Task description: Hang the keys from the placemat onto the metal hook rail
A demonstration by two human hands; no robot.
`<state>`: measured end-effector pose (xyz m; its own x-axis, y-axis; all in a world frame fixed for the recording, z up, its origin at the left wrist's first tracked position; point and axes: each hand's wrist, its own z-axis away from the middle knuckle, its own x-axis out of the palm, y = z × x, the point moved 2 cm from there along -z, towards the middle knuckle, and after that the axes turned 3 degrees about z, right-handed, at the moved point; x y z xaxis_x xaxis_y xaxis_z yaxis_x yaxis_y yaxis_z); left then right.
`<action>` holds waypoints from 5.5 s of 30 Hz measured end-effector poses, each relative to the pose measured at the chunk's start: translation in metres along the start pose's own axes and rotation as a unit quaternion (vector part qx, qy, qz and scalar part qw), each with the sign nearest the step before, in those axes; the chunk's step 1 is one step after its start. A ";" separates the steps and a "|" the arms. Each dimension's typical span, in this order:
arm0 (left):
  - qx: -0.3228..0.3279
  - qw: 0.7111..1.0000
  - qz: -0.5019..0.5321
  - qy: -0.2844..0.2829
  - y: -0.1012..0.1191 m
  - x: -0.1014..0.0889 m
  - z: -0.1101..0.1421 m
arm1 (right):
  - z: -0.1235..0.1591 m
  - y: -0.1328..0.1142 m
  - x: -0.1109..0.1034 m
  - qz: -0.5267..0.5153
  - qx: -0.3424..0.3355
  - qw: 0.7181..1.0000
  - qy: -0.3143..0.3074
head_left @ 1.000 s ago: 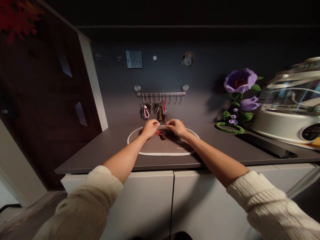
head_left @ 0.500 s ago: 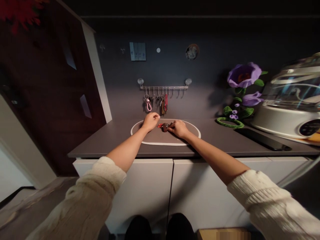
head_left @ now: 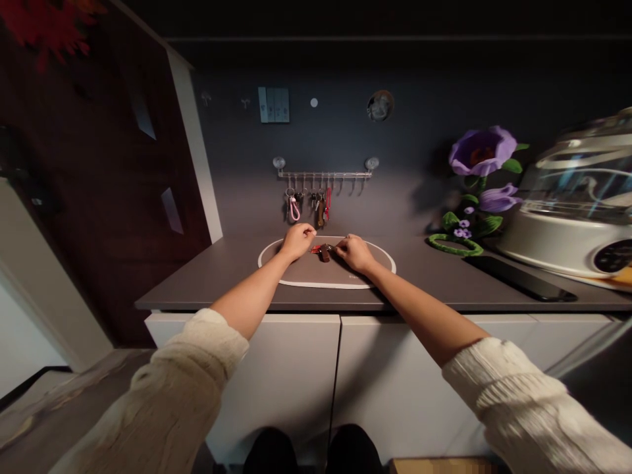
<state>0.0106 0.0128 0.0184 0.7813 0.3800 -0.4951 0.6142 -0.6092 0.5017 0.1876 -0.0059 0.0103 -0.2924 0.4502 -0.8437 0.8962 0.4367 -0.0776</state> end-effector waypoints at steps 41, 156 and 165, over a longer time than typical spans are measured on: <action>0.079 0.996 0.004 -0.035 0.029 0.006 0.004 | -0.014 0.021 -0.003 -0.605 0.134 0.781 0.076; -0.020 0.997 -0.009 0.078 -0.004 0.020 -0.006 | -0.139 0.015 -0.031 -0.616 0.241 0.738 0.136; -0.031 0.996 0.009 0.079 -0.004 0.019 -0.006 | -0.141 0.020 -0.020 -0.629 0.276 0.708 0.161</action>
<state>0.0237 0.0273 0.0111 0.7972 0.4765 -0.3706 0.6014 -0.5742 0.5555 0.1642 0.1037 0.1001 -0.9569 0.1684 0.2367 -0.1745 0.3184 -0.9318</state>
